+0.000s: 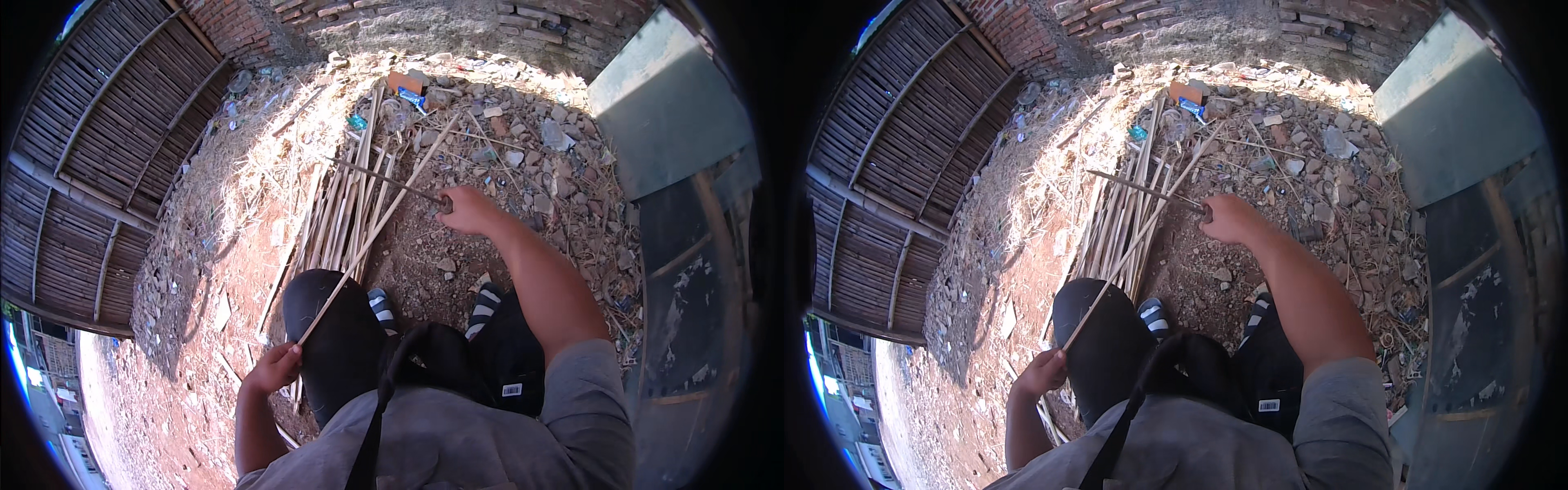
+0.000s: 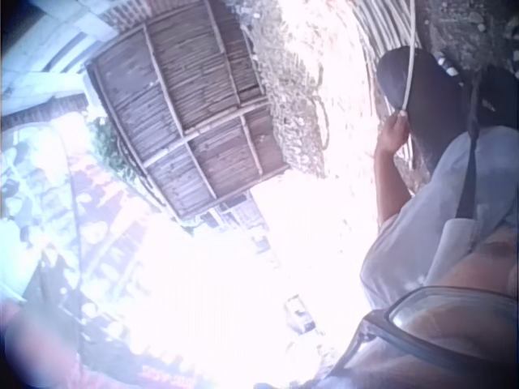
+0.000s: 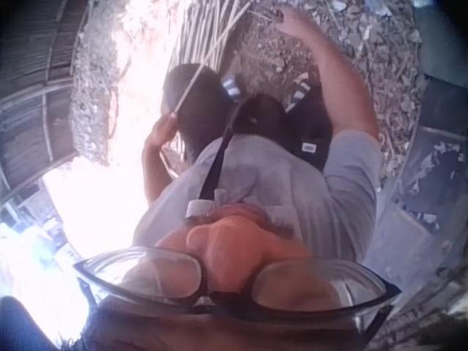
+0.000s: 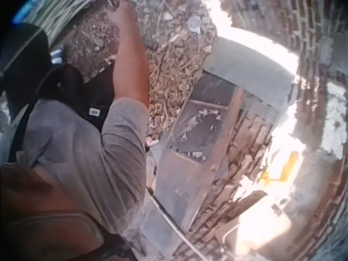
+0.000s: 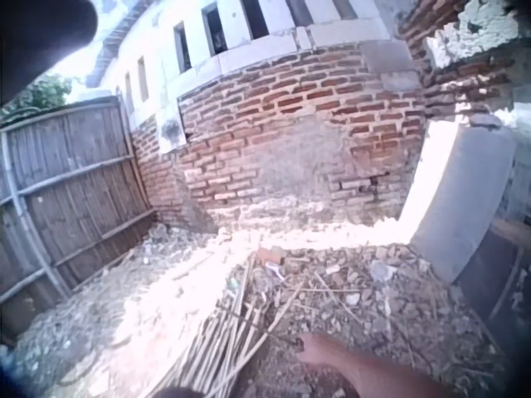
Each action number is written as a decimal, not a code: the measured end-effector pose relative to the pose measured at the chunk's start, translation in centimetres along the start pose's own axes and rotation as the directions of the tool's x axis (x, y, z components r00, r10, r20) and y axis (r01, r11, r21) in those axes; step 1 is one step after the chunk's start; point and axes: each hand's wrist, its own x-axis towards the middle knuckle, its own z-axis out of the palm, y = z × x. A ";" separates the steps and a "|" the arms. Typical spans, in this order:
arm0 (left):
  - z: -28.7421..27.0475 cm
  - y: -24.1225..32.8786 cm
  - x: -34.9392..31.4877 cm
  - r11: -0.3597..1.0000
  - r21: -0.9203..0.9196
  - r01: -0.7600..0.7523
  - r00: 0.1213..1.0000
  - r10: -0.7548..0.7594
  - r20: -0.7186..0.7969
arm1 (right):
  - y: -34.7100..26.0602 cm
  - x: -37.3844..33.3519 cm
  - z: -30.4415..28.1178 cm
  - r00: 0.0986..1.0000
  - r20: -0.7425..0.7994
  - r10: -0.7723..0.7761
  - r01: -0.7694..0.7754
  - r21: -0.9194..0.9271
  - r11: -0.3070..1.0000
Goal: The person sits on the ground and uses a large knife to shave thin strips of bamboo. They hold a bamboo stick with their left hand and repeatedly scrape the blade along its length to remove the outer layer, creating a pile of shavings.
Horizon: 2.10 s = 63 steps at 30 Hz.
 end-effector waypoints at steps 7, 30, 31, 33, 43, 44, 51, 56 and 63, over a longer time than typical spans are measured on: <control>-0.6 0.0 -0.4 0.999 -0.011 0.048 0.998 -0.047 0.033 | -6.3 -0.7 -0.6 0.921 0.376 -0.107 0.173 -0.149 0.974; -0.4 0.4 -0.4 0.978 0.202 0.043 0.997 -0.030 -0.067 | -4.6 -0.3 0.9 0.945 0.327 0.031 -0.033 0.002 0.999; -0.4 0.3 -0.4 0.974 0.224 0.035 0.998 -0.021 -0.067 | -6.2 -0.5 0.7 0.898 0.440 -0.010 0.039 -0.058 0.998; -0.5 0.1 -0.4 0.961 0.275 0.003 0.997 0.017 -0.071 | -6.9 -0.5 0.3 0.866 0.498 -0.036 0.120 -0.138 0.983; 0.3 0.1 -0.9 0.894 0.444 -0.053 0.988 0.111 -0.106 | -5.8 -0.1 0.6 0.893 0.450 0.013 0.020 -0.068 0.997; 0.2 0.0 -0.9 0.894 0.445 -0.047 0.989 0.105 -0.105 | -6.4 -0.3 0.5 0.886 0.464 0.008 0.053 -0.118 0.992; 0.3 -0.4 -0.6 0.845 0.527 -0.092 0.975 0.183 -0.124 | -1.9 0.7 0.0 0.945 0.291 0.149 -0.145 -0.033 0.989; -0.3 -1.2 -0.2 0.922 0.384 -0.056 0.990 0.100 -0.098 | -9.1 -1.7 -0.2 0.884 0.464 -0.045 0.143 -0.180 0.973; 0.4 -0.7 -0.4 0.822 0.563 -0.088 0.968 0.204 -0.146 | -2.4 0.1 -0.2 0.967 0.234 0.105 -0.099 -0.037 0.994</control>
